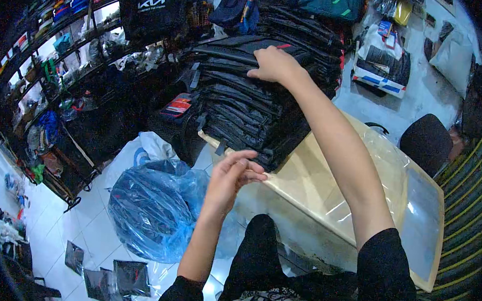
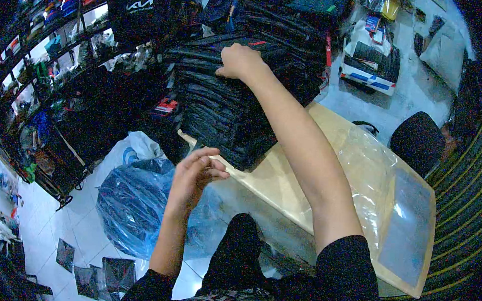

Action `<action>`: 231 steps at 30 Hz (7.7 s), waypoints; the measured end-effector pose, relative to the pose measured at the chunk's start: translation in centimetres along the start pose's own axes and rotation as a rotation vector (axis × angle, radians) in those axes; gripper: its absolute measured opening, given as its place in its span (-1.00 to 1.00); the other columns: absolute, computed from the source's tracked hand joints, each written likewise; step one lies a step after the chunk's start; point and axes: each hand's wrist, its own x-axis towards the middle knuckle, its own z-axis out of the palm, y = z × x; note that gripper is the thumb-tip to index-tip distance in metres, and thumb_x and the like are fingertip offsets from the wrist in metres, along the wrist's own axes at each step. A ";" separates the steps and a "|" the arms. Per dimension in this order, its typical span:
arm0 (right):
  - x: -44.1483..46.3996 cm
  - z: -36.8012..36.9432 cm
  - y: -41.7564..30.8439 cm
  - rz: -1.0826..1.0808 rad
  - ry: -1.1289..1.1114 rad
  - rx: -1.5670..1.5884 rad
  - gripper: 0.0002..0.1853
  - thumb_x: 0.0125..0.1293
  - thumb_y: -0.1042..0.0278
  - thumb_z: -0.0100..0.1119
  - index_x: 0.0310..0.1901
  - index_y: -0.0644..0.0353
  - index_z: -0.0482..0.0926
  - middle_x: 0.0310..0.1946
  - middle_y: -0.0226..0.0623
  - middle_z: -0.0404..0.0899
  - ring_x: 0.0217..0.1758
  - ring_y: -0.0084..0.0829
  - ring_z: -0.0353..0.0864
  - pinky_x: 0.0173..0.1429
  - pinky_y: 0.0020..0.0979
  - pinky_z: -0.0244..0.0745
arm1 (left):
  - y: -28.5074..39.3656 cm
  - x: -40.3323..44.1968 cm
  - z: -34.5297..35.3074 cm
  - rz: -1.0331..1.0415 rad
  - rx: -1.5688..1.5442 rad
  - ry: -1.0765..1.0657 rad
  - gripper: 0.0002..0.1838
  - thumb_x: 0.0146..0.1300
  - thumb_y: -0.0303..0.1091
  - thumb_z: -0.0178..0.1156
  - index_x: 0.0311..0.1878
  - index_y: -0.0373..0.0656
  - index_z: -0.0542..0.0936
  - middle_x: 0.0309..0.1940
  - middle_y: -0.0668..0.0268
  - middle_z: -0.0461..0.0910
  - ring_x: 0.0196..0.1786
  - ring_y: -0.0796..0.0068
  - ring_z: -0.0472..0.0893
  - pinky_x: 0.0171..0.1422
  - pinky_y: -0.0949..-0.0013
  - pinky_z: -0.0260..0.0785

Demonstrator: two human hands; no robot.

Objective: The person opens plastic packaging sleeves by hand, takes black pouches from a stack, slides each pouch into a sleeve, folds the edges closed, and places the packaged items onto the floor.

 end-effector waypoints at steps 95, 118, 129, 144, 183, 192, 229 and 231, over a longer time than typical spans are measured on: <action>-65.3 -12.0 -0.4 1.173 0.001 1.320 0.06 -0.27 0.02 0.48 0.26 0.45 0.22 0.17 -0.21 0.41 0.22 -0.40 0.38 0.30 -0.35 0.24 | -16.6 -0.5 14.8 0.494 0.830 -0.588 -0.92 0.10 -0.50 0.28 -0.31 -0.22 0.68 -0.41 0.20 0.59 -0.45 0.34 0.55 -0.33 0.41 0.38; -62.5 -4.1 0.3 0.851 -0.342 1.580 -0.13 -0.19 0.43 0.35 0.24 0.43 0.21 0.04 -0.24 0.49 0.04 -0.50 0.43 0.12 -0.41 0.40 | -15.8 0.6 16.7 0.883 1.010 -0.588 -0.82 0.00 -0.49 0.30 -0.27 -0.09 0.64 -0.30 0.33 0.60 -0.21 0.35 0.56 -0.14 0.34 0.30; -62.8 -3.1 -1.1 0.755 -0.444 1.432 -0.07 -0.21 0.33 0.37 0.27 0.39 0.18 0.04 -0.22 0.51 0.05 -0.45 0.43 0.15 -0.43 0.35 | -16.0 0.3 16.9 0.916 1.414 -0.569 -0.39 -0.08 -0.35 0.40 0.14 0.05 0.50 0.11 0.20 0.37 0.20 0.14 0.33 0.21 0.11 0.17; -64.0 -2.0 -2.5 0.796 -0.387 1.530 -0.14 -0.21 0.38 0.37 0.21 0.44 0.23 -0.01 -0.22 0.52 -0.01 -0.50 0.45 0.11 -0.45 0.39 | -21.6 2.9 15.6 0.721 1.010 -0.922 -0.87 0.10 -0.42 0.26 -0.26 -0.18 0.66 -0.35 0.22 0.60 -0.25 0.16 0.57 -0.14 0.21 0.43; -51.0 -8.2 3.4 0.980 -0.299 0.400 0.00 -0.04 0.06 0.28 0.35 0.40 -0.02 -0.15 0.29 0.54 -0.10 0.06 0.61 0.04 -0.19 0.50 | -12.3 3.2 24.8 0.815 0.710 -0.881 -0.86 0.07 -0.44 0.32 -0.26 -0.11 0.71 -0.47 0.25 0.47 -0.44 0.33 0.51 -0.34 0.35 0.36; -49.1 -6.4 6.4 1.065 -0.256 0.319 0.19 -0.07 -0.09 0.30 0.31 0.68 -0.17 -0.28 0.39 0.54 -0.17 0.07 0.62 -0.02 -0.25 0.51 | -13.5 2.4 25.6 0.959 0.699 -0.844 -0.84 0.08 -0.42 0.32 -0.23 -0.15 0.70 -0.47 0.21 0.41 -0.46 0.30 0.50 -0.36 0.34 0.38; -54.5 2.7 -5.0 1.287 0.928 1.132 -0.69 0.29 0.41 0.17 -0.04 0.40 0.38 -0.21 -0.15 0.61 -0.30 -0.36 0.66 -0.30 -0.35 0.67 | -19.1 0.5 22.3 0.966 0.849 -0.845 -0.88 0.12 -0.43 0.28 -0.27 -0.22 0.60 -0.51 0.26 0.46 -0.52 0.30 0.56 -0.48 0.33 0.42; -53.5 2.4 -5.2 1.279 0.677 0.719 -0.72 0.27 0.39 0.19 -0.13 0.42 0.40 -0.43 -0.10 0.64 -0.46 -0.35 0.67 -0.40 -0.34 0.58 | -18.2 0.2 23.0 1.002 0.790 -0.830 -0.86 0.10 -0.47 0.29 -0.26 -0.24 0.60 -0.53 0.26 0.46 -0.53 0.32 0.55 -0.48 0.34 0.42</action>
